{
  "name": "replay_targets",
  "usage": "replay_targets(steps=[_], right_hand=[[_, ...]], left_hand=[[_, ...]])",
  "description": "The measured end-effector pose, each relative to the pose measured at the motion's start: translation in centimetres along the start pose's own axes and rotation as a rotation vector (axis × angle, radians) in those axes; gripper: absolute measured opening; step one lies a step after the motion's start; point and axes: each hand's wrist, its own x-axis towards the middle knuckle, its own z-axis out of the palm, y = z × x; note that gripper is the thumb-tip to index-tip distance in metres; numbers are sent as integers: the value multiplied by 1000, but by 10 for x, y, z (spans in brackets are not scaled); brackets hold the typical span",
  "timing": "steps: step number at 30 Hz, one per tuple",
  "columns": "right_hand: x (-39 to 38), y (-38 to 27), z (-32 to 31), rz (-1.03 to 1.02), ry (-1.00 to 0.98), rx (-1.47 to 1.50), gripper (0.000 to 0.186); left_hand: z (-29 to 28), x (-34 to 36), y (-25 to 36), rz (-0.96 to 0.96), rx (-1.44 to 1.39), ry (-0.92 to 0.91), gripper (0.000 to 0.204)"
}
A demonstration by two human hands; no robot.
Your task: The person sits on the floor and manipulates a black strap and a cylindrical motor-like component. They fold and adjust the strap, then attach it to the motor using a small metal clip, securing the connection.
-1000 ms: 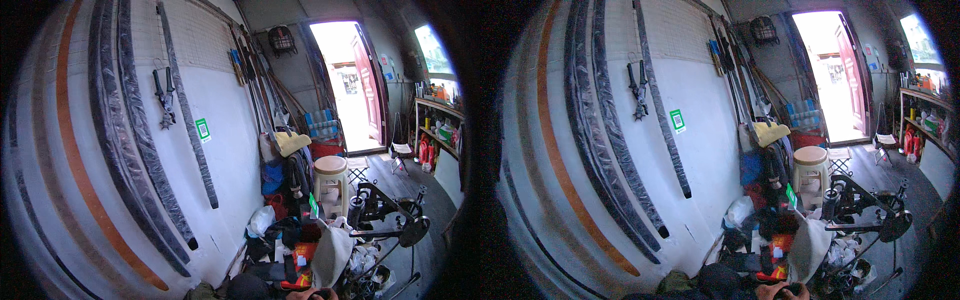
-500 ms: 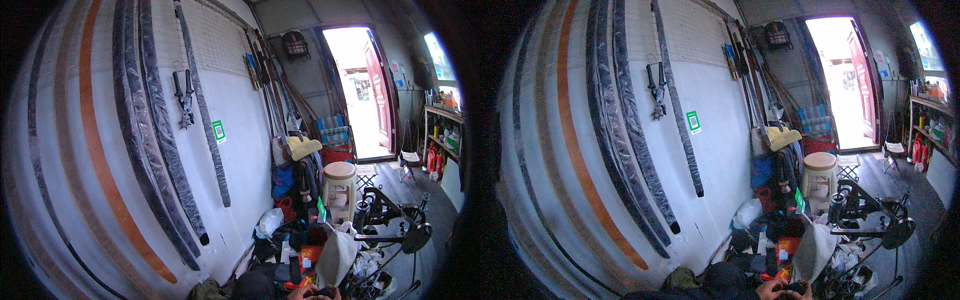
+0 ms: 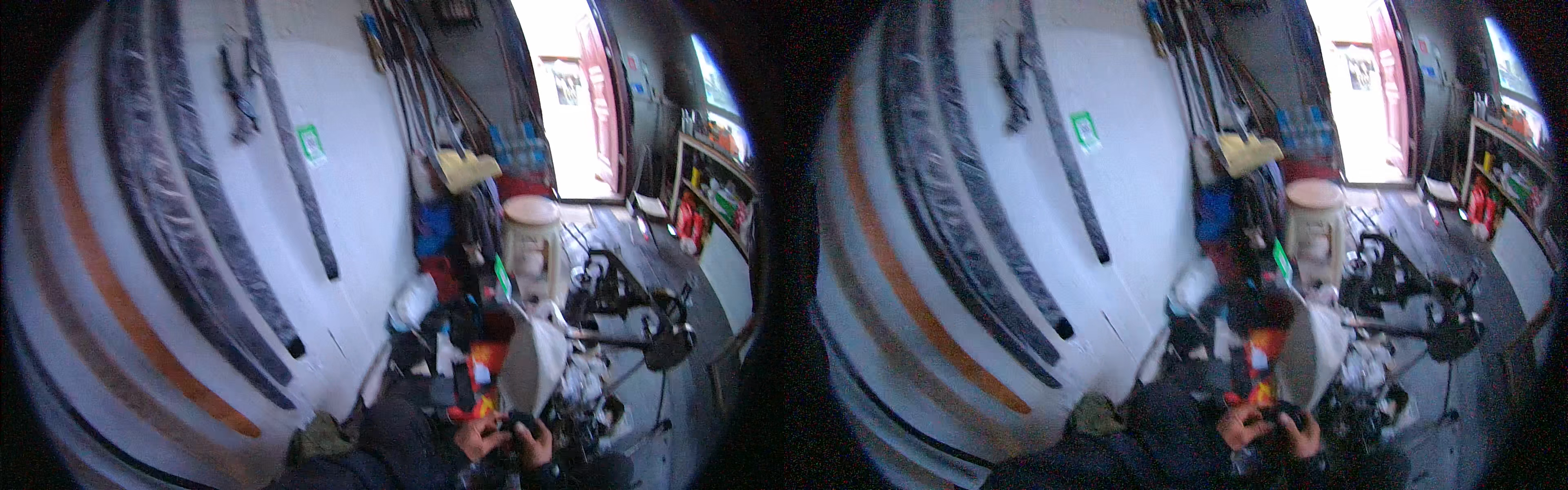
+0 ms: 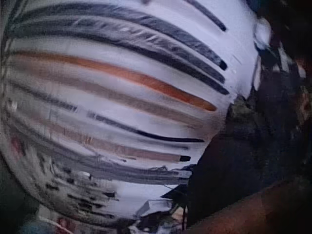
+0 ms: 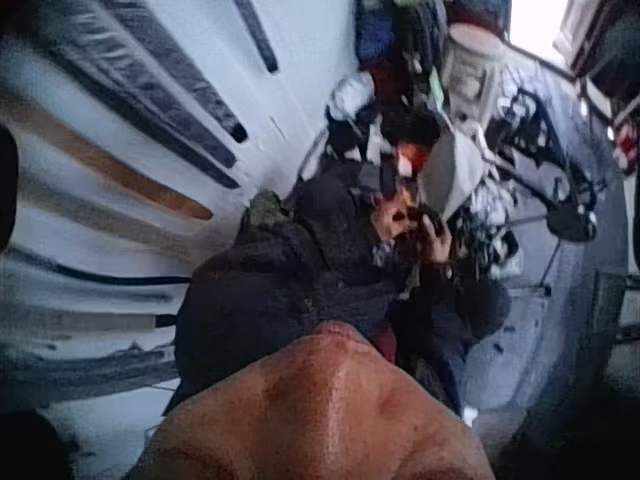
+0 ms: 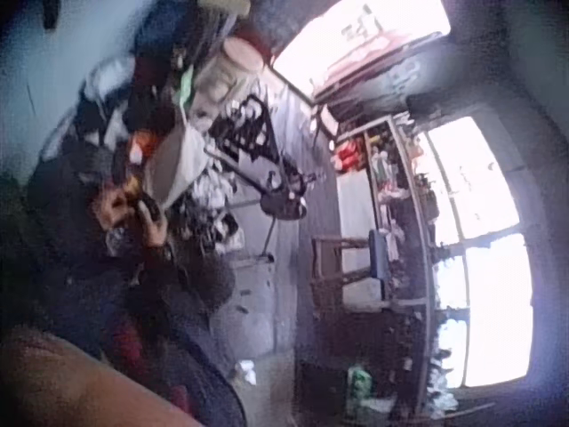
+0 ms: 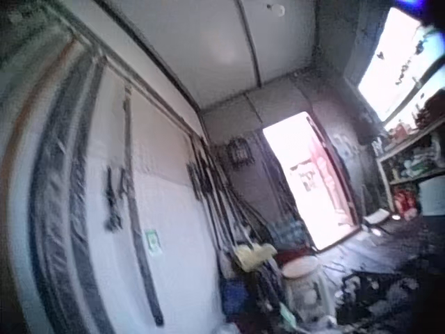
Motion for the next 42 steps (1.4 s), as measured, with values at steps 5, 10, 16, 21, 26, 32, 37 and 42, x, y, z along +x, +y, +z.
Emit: replay_targets(steps=[5,10,16,21,26,32,37,42], right_hand=[[-7,-7,10,92,43,21,34],[16,-3,18,164,12,-131,40],[95,35,0,227,94,-305,33],[180,100,-16,110,62,-707,32],[252,150,-7,-62,61,-1132,26],[307,168,22,172,151,-1358,47],[316,185,30,109,126,-1387,46],[305,200,17,-17,97,-1143,36]], left_hand=[[-2,4,14,-126,-156,-23,33],[-20,13,11,-121,-259,89,26],[-67,25,27,-182,-150,225,31],[-83,30,34,-213,-168,248,29],[-96,41,30,-315,-144,262,26],[-107,57,26,-463,-192,276,31],[-111,62,23,-504,-265,289,29],[-108,59,21,-484,-287,344,28]])
